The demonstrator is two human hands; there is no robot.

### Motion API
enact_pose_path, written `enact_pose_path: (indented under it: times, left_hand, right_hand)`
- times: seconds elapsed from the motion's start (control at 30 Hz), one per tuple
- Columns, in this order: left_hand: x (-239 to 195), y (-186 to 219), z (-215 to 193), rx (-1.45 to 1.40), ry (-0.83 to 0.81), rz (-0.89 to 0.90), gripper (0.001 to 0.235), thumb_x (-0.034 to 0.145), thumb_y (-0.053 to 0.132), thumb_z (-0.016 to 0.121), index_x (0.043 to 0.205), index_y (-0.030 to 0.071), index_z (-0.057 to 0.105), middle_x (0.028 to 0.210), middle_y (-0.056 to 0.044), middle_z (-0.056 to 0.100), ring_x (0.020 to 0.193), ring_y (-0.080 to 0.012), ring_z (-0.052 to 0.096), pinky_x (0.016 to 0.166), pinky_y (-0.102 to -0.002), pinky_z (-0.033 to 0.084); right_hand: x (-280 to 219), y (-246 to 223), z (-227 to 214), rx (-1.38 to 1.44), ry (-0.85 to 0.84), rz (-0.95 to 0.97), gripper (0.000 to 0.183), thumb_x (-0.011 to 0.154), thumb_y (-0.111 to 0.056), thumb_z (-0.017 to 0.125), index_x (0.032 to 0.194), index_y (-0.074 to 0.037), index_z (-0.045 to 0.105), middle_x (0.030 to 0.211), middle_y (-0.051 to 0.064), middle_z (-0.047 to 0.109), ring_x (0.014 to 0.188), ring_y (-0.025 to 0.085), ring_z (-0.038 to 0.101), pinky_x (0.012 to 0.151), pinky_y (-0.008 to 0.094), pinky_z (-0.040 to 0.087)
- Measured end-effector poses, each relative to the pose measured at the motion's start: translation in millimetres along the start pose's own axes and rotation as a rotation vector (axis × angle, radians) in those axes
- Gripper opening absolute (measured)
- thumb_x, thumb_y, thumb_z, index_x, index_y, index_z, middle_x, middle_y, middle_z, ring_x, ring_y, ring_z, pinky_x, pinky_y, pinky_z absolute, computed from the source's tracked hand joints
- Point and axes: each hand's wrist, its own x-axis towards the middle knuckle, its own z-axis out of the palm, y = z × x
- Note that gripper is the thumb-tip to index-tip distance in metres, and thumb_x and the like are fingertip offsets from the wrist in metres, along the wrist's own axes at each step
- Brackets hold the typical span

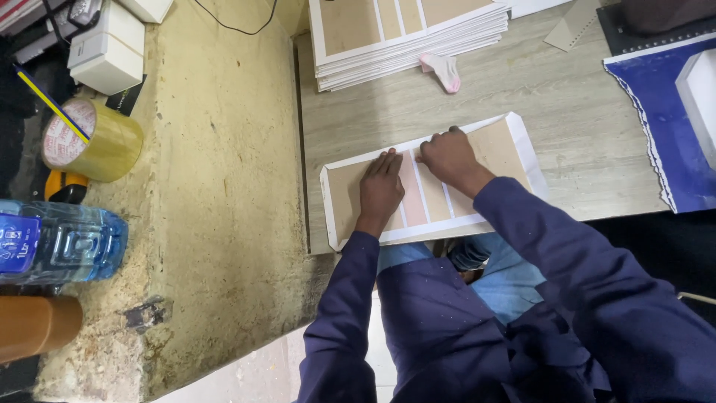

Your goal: Folding paper covers along pre-scored lines and using a hand tool to press the creases.

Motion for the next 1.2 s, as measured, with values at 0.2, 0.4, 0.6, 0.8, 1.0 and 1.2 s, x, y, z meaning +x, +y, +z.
enact_pose_path:
  times: [0.2, 0.4, 0.6, 0.8, 1.0, 1.2]
  left_hand:
    - [-4.1, -0.4, -0.4, -0.033, 0.18, -0.01, 0.031, 0.096, 0.003, 0.066, 0.122, 0.014, 0.08, 0.125, -0.01, 0.08, 0.123, -0.0254, 0.075, 0.108, -0.038, 0.06]
    - [-15.2, -28.8, -11.8, -0.155, -0.145, 0.009, 0.063, 0.09, -0.009, 0.065, 0.148, 0.014, 0.065, 0.153, -0.01, 0.065, 0.147, -0.0288, 0.057, 0.127, -0.05, 0.04]
    - [-22.0, -50.5, -37.5, -0.015, 0.058, -0.081, 0.052, 0.106, 0.028, 0.065, 0.149, 0.0, 0.06, 0.153, -0.025, 0.054, 0.145, -0.0427, 0.051, 0.125, -0.059, 0.037]
    - [-29.0, -50.2, -13.5, 0.034, 0.297, -0.195, 0.03, 0.096, 0.021, 0.074, 0.119, 0.005, 0.081, 0.124, -0.018, 0.079, 0.118, -0.034, 0.076, 0.106, -0.042, 0.061]
    - [-27.2, -46.4, -21.6, 0.006, 0.374, -0.167, 0.021, 0.095, 0.012, 0.069, 0.11, 0.005, 0.083, 0.112, -0.018, 0.082, 0.106, -0.0331, 0.08, 0.097, -0.041, 0.065]
    - [-27.7, -48.0, -20.0, 0.028, 0.368, -0.169, 0.02, 0.094, 0.01, 0.069, 0.108, 0.006, 0.083, 0.111, -0.016, 0.083, 0.103, -0.0327, 0.081, 0.091, -0.041, 0.066]
  right_hand:
    - [-1.5, 7.6, -24.8, -0.068, -0.247, 0.253, 0.096, 0.097, -0.076, 0.056, 0.156, 0.0, 0.057, 0.156, 0.033, 0.059, 0.144, 0.051, 0.054, 0.118, 0.06, 0.034]
    - [-16.8, -13.3, -10.4, -0.25, -0.244, 0.305, 0.092, 0.113, -0.067, 0.031, 0.143, 0.012, 0.067, 0.142, 0.039, 0.066, 0.135, 0.053, 0.063, 0.115, 0.064, 0.038]
    - [-17.2, -0.7, 15.0, -0.292, -0.136, 0.185, 0.077, 0.113, -0.06, 0.04, 0.112, 0.003, 0.083, 0.104, 0.029, 0.08, 0.113, 0.046, 0.076, 0.112, 0.067, 0.04]
    - [4.3, 53.9, 21.0, -0.08, -0.101, 0.137, 0.04, 0.096, -0.053, 0.073, 0.092, -0.015, 0.086, 0.078, 0.01, 0.08, 0.083, 0.03, 0.081, 0.103, 0.055, 0.052]
    - [-21.5, 54.3, -10.6, -0.01, -0.197, 0.352, 0.087, 0.098, -0.067, 0.065, 0.148, 0.004, 0.064, 0.134, 0.038, 0.069, 0.131, 0.051, 0.065, 0.108, 0.059, 0.049]
    - [-35.5, 19.9, -15.4, -0.239, -0.196, 0.418, 0.081, 0.119, -0.058, 0.039, 0.148, 0.013, 0.064, 0.142, 0.044, 0.064, 0.133, 0.056, 0.063, 0.109, 0.064, 0.05]
